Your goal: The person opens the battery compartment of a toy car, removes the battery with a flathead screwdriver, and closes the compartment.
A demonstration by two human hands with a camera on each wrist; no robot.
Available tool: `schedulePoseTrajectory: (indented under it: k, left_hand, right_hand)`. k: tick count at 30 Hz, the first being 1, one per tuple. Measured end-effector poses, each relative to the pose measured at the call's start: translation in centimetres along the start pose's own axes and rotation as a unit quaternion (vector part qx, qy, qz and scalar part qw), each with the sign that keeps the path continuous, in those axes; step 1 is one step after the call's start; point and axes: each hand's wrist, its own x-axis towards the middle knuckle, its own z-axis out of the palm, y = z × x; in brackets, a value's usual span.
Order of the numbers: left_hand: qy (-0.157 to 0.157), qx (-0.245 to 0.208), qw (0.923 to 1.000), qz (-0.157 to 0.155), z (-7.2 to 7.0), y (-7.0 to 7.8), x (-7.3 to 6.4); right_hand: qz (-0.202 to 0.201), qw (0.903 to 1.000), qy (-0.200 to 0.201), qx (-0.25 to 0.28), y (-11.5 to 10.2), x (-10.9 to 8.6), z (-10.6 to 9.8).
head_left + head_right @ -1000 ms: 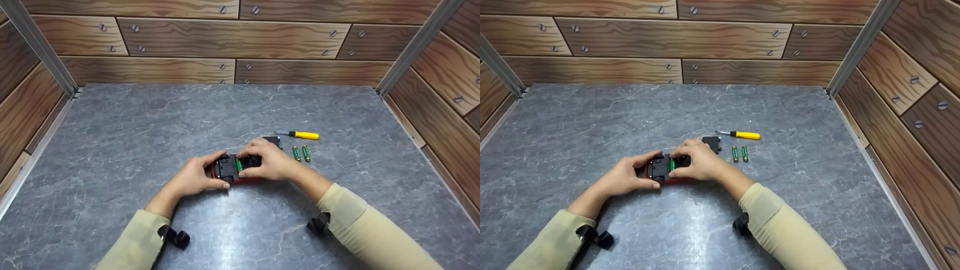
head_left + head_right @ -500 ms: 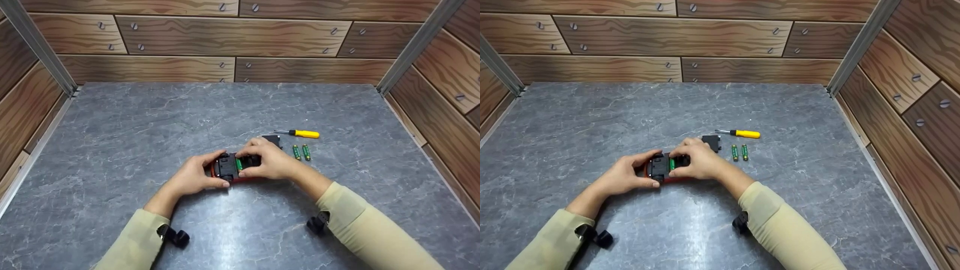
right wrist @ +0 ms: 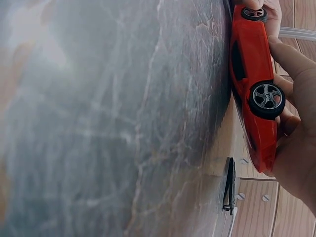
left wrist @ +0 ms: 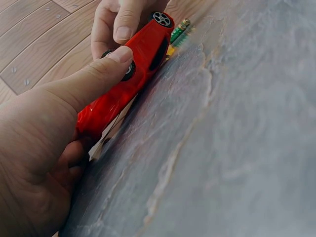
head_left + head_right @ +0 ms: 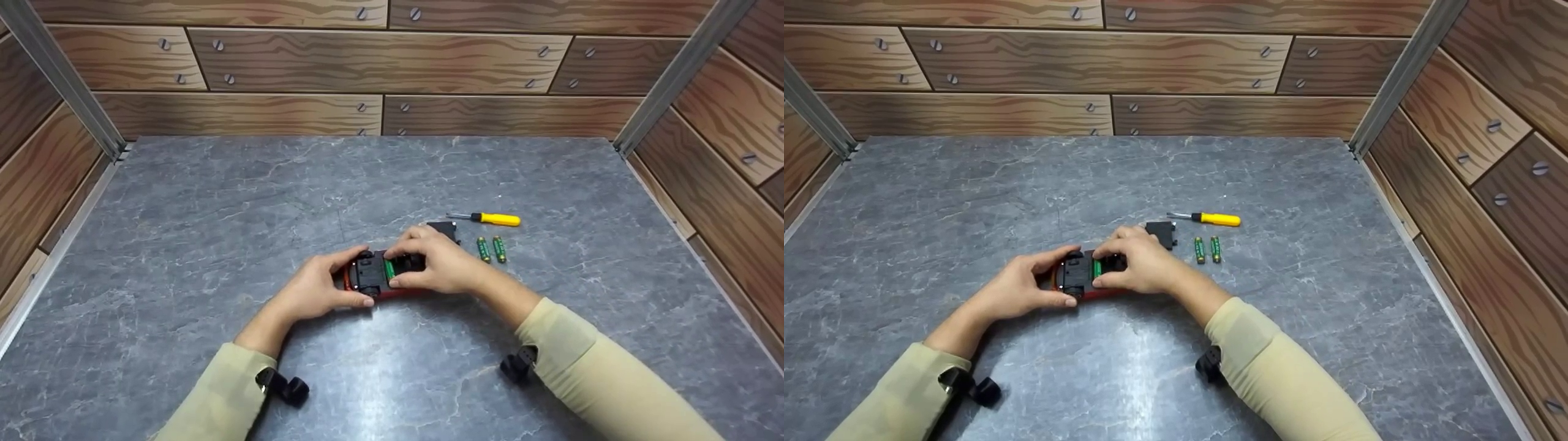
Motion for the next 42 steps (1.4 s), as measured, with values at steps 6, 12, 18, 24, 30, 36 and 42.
schedulePoseTrajectory:
  k: [6, 12, 18, 24, 30, 36, 42]
  left_hand:
    - [0.002, 0.002, 1.0000, 0.001, -0.02, -0.03, -0.04]
    - [0.006, 0.003, 0.9999, 0.012, -0.04, -0.02, -0.03]
    - [0.005, 0.002, 1.0000, 0.004, -0.03, -0.07, -0.01]
    - [0.004, -0.002, 1.0000, -0.001, -0.01, -0.05, -0.03]
    - [0.005, 0.002, 1.0000, -0.001, -0.03, 0.02, -0.01]
    - [0.004, 0.000, 1.0000, 0.002, -0.05, -0.02, 0.00]
    - [0.007, 0.006, 1.0000, 0.004, -0.01, -0.10, 0.03]
  right_hand:
    - [0.001, 1.0000, -0.002, -0.003, -0.01, 0.06, 0.07]
    - [-0.008, 0.9999, 0.009, -0.010, -0.10, 0.02, 0.19]
    - [-0.012, 0.9998, 0.010, -0.009, -0.09, -0.03, 0.21]
    - [-0.019, 0.9998, 0.010, 0.001, 0.06, 0.02, 0.11]
    - [-0.018, 0.9998, 0.006, 0.002, 0.22, 0.01, 0.06]
    - [-0.016, 0.9999, 0.000, 0.004, 0.34, 0.01, 0.06]
    - [-0.022, 0.9997, -0.001, 0.007, 0.12, -0.06, -0.03]
